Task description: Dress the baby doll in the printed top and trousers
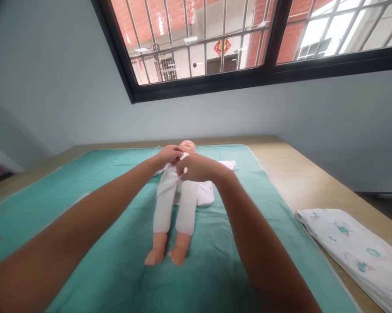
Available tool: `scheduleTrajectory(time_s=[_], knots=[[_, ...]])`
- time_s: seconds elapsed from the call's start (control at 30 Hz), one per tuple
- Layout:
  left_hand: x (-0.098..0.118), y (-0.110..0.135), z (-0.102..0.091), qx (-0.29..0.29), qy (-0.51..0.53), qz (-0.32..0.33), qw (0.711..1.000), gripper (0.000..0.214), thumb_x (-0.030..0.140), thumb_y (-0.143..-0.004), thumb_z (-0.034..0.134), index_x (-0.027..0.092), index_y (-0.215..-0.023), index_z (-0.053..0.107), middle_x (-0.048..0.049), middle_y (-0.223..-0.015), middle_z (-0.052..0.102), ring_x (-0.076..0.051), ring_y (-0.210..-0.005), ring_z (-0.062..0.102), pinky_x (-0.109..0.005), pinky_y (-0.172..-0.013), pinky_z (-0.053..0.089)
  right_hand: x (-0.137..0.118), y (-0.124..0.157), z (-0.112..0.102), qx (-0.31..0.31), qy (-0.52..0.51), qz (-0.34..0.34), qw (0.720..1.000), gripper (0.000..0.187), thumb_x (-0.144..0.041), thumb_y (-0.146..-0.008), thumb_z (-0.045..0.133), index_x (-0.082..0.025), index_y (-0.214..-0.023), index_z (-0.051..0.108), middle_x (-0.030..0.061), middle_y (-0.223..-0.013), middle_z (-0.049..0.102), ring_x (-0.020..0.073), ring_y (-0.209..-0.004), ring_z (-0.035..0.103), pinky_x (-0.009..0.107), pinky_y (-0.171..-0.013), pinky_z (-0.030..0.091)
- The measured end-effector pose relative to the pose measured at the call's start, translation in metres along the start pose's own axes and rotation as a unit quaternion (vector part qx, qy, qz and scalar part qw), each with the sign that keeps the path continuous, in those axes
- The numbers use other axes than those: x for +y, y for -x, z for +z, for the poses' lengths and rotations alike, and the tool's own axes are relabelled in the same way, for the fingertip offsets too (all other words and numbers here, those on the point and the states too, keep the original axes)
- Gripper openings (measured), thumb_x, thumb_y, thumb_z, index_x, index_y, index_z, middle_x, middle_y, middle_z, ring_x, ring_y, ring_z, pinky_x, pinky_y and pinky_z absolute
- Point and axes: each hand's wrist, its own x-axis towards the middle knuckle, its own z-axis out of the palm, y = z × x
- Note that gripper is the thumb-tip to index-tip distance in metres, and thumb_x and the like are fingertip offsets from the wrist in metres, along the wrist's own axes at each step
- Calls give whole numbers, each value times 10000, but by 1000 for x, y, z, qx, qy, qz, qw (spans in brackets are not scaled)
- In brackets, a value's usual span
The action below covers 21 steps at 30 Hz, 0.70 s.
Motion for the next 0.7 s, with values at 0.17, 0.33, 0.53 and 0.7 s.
scheduleTrajectory(time_s=[0.17,0.33,0.53,0.7], knots=[[-6,-11,18,29,-33,58,997,280,128,-743,586,201,-978,719,-32,-1011,714,-196,-917,630,-318,-841,500,16,-7,17,-54,4,11,998,102,-278,-772,648,-302,-810,740,-1,-781,670,166,-648,554,314,-584,400],[-19,-14,24,55,-81,104,990,263,177,-814,518,234,-992,703,-16,-1024,706,-199,-977,612,-317,-877,487,15,-15,23,-118,-51,10,992,120,-359,-762,660,-302,-814,753,1,-794,688,194,-740,598,324,-656,428],[-29,-13,33,95,-183,158,966,331,352,-896,489,265,-1180,636,-43,-1383,551,-261,-1323,402,-415,-1098,345,30,3,-8,-56,-203,69,975,202,-405,-794,655,-267,-921,731,14,-1001,726,202,-941,632,290,-776,471],[-21,-4,45,52,-303,135,942,360,367,-881,499,260,-1207,608,-63,-1470,472,-280,-1387,346,-488,-1110,327,91,12,-13,58,-145,281,947,182,-375,-804,646,-200,-768,680,59,-847,721,185,-760,644,288,-677,468]])
